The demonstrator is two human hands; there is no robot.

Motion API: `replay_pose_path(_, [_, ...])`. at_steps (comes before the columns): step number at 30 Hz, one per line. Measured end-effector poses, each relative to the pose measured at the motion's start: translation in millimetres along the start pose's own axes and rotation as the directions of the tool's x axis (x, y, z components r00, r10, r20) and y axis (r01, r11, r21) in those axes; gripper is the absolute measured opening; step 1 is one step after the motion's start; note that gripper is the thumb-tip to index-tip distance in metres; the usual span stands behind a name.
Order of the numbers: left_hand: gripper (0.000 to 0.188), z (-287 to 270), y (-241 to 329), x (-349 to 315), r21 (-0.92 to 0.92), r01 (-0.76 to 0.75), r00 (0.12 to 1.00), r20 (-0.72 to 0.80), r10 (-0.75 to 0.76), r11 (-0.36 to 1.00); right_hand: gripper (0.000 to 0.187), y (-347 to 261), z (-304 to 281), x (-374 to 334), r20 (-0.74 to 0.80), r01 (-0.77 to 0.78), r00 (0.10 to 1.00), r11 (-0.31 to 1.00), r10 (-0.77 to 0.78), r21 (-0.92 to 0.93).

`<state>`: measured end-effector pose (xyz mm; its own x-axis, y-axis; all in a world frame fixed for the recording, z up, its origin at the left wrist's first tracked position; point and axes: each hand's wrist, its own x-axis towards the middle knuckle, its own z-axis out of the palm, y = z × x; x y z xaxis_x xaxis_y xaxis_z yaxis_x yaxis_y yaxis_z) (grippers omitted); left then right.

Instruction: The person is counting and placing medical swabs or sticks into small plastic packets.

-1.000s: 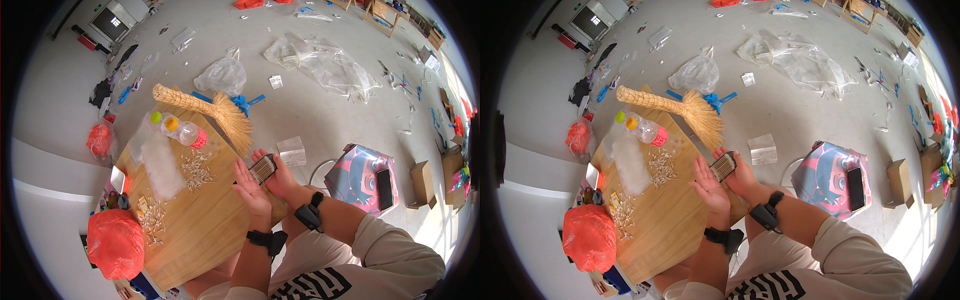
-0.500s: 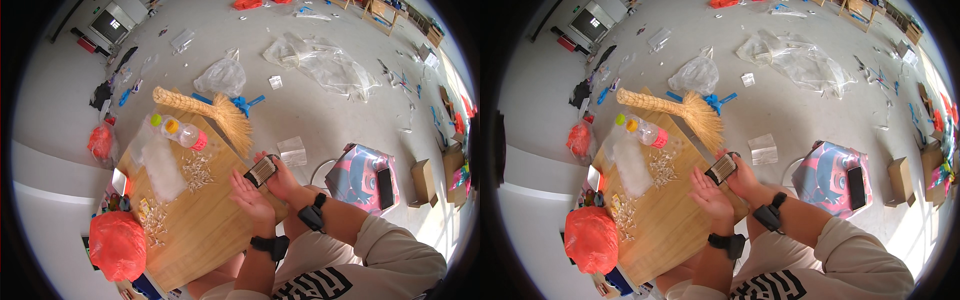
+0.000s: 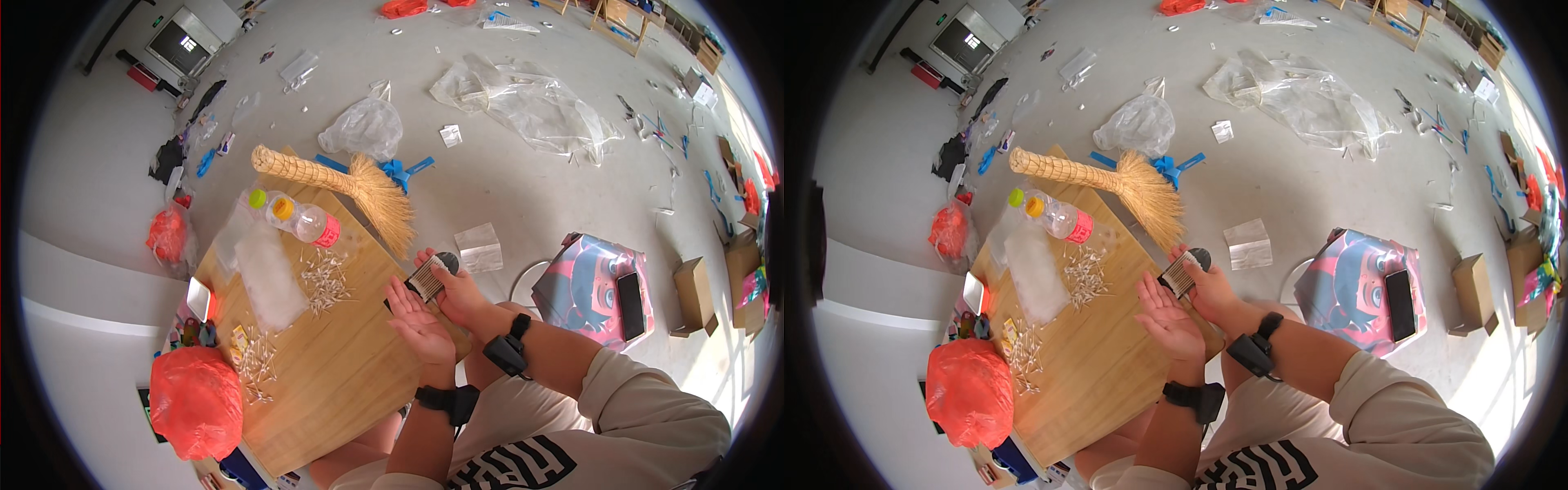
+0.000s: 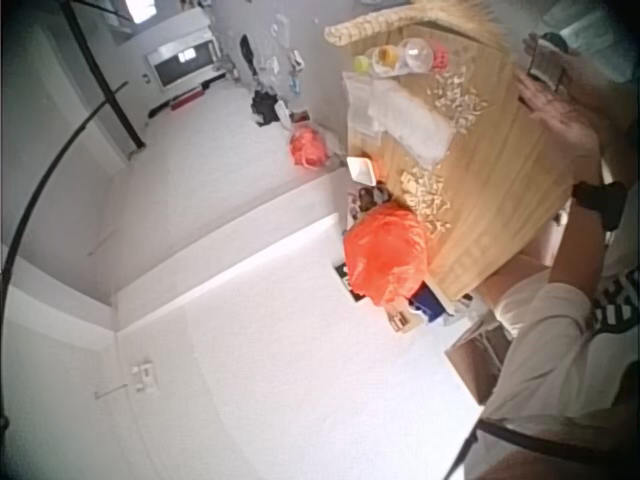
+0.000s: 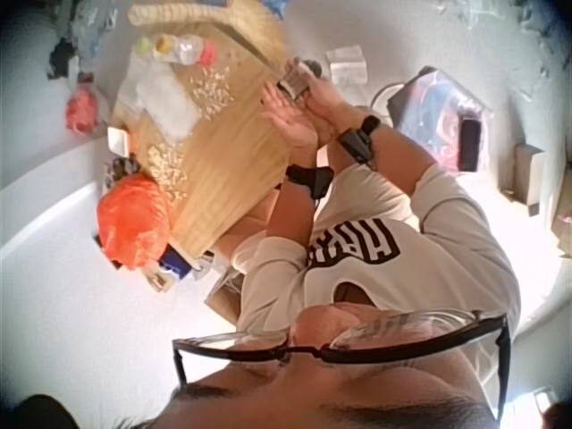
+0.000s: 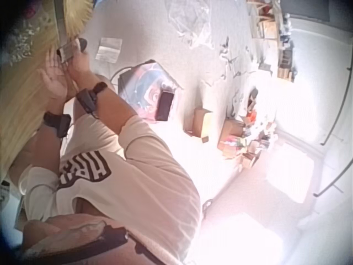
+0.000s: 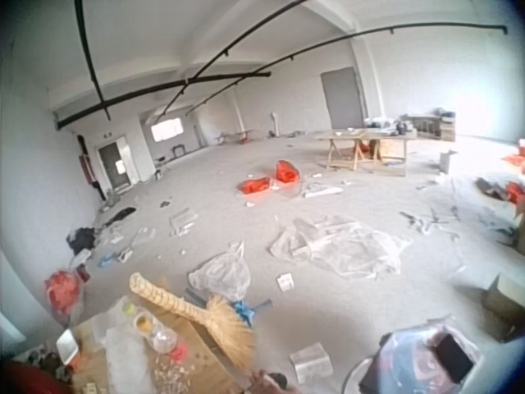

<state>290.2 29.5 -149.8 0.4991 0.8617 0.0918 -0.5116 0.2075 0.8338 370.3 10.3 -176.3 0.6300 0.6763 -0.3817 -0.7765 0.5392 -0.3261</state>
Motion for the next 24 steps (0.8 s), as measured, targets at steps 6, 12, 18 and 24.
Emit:
replay_pose_path(6, [0.081,-1,0,1,-0.017,0.011,1.0,0.022,-0.011,1.0,0.042,2,-1,0,-0.003,0.007,1.0,1.0,-0.007,-0.01])
replay_pose_path(12, [0.081,0,1,-10,0.056,-0.013,1.0,-0.021,0.014,0.998,0.037,-1,2,-1,-0.026,-0.011,1.0,1.0,0.011,0.009])
replay_pose_path(18, [0.081,1,2,-13,0.039,-0.027,0.999,-0.042,0.029,0.999,0.034,-6,3,-4,-0.034,-0.019,0.999,0.975,0.027,0.222])
replay_pose_path(24, [0.082,-1,1,-15,0.004,-0.015,0.999,-0.052,0.015,1.0,0.039,-11,2,-16,0.001,-0.075,0.997,0.995,0.075,0.071])
